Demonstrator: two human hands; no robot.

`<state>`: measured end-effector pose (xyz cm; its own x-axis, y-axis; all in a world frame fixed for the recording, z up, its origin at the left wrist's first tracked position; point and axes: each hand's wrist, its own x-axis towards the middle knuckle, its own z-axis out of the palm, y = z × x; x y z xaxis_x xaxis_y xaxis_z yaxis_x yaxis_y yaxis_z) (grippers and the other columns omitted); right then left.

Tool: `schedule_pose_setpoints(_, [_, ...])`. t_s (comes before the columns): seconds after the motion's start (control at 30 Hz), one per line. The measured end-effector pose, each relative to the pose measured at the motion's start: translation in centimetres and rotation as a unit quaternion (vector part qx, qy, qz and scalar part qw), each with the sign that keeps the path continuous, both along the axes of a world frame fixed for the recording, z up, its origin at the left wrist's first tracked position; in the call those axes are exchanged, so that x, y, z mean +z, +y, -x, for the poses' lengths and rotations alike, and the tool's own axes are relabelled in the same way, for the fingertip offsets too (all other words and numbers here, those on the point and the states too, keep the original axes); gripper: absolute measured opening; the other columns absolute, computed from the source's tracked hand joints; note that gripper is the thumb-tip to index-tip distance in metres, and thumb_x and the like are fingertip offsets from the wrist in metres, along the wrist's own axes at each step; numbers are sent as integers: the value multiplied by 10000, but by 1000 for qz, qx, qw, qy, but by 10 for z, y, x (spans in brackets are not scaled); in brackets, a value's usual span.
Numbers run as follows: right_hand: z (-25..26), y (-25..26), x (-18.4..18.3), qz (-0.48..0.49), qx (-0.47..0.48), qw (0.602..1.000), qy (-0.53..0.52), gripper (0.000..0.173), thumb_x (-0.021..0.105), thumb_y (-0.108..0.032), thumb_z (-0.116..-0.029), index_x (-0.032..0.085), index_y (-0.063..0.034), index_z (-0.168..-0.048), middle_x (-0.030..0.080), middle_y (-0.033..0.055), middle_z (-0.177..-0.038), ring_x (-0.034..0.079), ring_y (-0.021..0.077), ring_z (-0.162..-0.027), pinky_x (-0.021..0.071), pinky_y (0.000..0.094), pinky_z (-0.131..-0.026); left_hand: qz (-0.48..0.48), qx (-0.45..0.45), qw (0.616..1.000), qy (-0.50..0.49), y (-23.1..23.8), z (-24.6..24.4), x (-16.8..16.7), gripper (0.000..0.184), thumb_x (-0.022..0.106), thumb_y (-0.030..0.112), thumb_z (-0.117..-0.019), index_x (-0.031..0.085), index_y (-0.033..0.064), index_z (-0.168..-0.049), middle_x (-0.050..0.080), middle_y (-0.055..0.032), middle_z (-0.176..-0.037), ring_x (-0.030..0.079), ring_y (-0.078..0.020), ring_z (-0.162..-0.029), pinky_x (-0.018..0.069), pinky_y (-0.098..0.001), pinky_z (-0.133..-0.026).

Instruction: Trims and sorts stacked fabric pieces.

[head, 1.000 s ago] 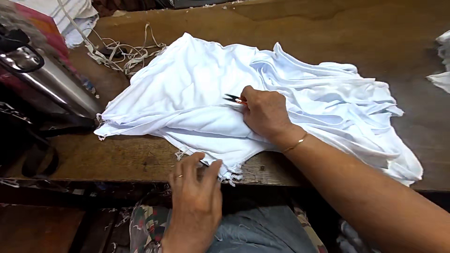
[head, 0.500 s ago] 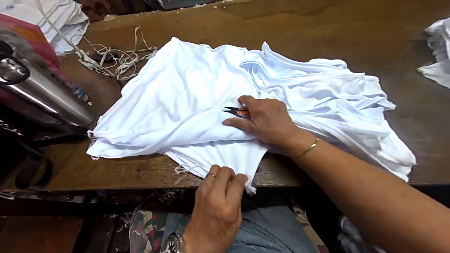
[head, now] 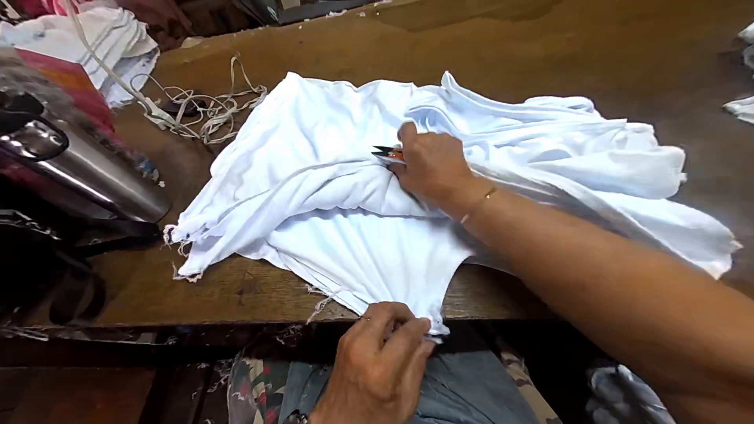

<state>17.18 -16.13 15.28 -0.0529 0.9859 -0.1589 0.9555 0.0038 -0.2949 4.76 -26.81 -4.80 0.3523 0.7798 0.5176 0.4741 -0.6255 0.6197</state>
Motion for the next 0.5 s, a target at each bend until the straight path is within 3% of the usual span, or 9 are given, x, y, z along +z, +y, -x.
schedule_pose_setpoints(0.07, [-18, 14, -24, -44, 24, 999, 14, 486, 600, -127, -1023, 453, 120, -1416, 618, 335, -1242, 604, 464, -1225, 473, 551, -1032, 6, 45, 999, -9, 6, 22, 14, 199, 704, 210, -963, 767, 82, -1101, 705, -74, -1132, 695, -128, -995, 618, -289, -840])
schedule_pose_setpoints(0.1, [-37, 23, -52, -135, 71, 986, 65, 456, 667, -182, -979, 536, 112, -1302, 657, 314, -1049, 668, 453, -1015, 526, 555, -880, -4, 91, 996, 11, 10, 40, 21, 201, 684, 217, -966, 765, 98, -1105, 695, -60, -1165, 685, -120, -1020, 613, -291, -850])
schedule_pose_setpoints(0.13, [-59, 37, -92, -259, 141, 943, 157, 408, 741, -267, -862, 620, 53, -1086, 610, 204, -768, 611, 349, -681, 489, 492, -607, -16, 143, 988, 48, 18, 61, 28, 219, 669, 227, -971, 756, 98, -1126, 677, -69, -1196, 669, -141, -1058, 599, -317, -874])
schedule_pose_setpoints(0.17, [-74, 36, -110, -260, 199, 916, 233, 405, 781, -388, -803, 652, -62, -1003, 548, 49, -686, 513, 190, -584, 423, 383, -527, -23, 192, 977, 95, 28, 85, 35, 260, 658, 222, -964, 738, 70, -1159, 657, -118, -1233, 653, -207, -1101, 578, -386, -903])
schedule_pose_setpoints(0.2, [-83, 22, -117, -210, 256, 901, 281, 448, 827, -501, -724, 677, -163, -978, 544, -69, -663, 487, 59, -551, 416, 273, -483, -19, 232, 962, 142, 40, 110, 40, 309, 660, 206, -946, 711, 37, -1200, 629, -181, -1279, 631, -298, -1145, 552, -479, -926])
schedule_pose_setpoints(0.27, [-90, -17, -135, -148, 365, 887, 241, 543, 820, -615, -683, 665, -231, -1035, 591, -142, -721, 551, -9, -604, 485, 232, -505, 13, 281, 934, 220, 67, 153, 43, 449, 673, 126, -898, 631, 14, -1331, 502, -285, -1409, 526, -466, -1263, 473, -644, -989])
schedule_pose_setpoints(0.37, [-90, -50, -175, -211, 415, 877, 123, 272, 690, -373, -835, 653, -182, -1026, 598, -71, -778, 608, 92, -667, 502, 308, -529, -9, 277, 921, 272, 103, 189, 32, 449, 596, 4, -898, 639, 35, -1344, 477, -323, -1414, 493, -533, -1262, 433, -685, -999])
schedule_pose_setpoints(0.43, [-92, -50, -186, -247, 397, 871, 151, 97, 602, -232, -897, 663, -175, -947, 584, -80, -712, 581, 67, -608, 472, 275, -497, -34, 261, 928, 265, 120, 197, 31, 336, 580, -33, -918, 682, 3, -1236, 551, -318, -1285, 546, -516, -1175, 452, -662, -968])
schedule_pose_setpoints(0.5, [-96, -45, -179, -229, 403, 865, 191, 123, 567, -218, -932, 683, -177, -934, 580, -98, -698, 555, 27, -603, 448, 239, -508, -62, 237, 933, 265, 136, 206, 40, 220, 597, -39, -933, 720, -10, -1113, 616, -316, -1134, 615, -495, -1062, 501, -644, -906])
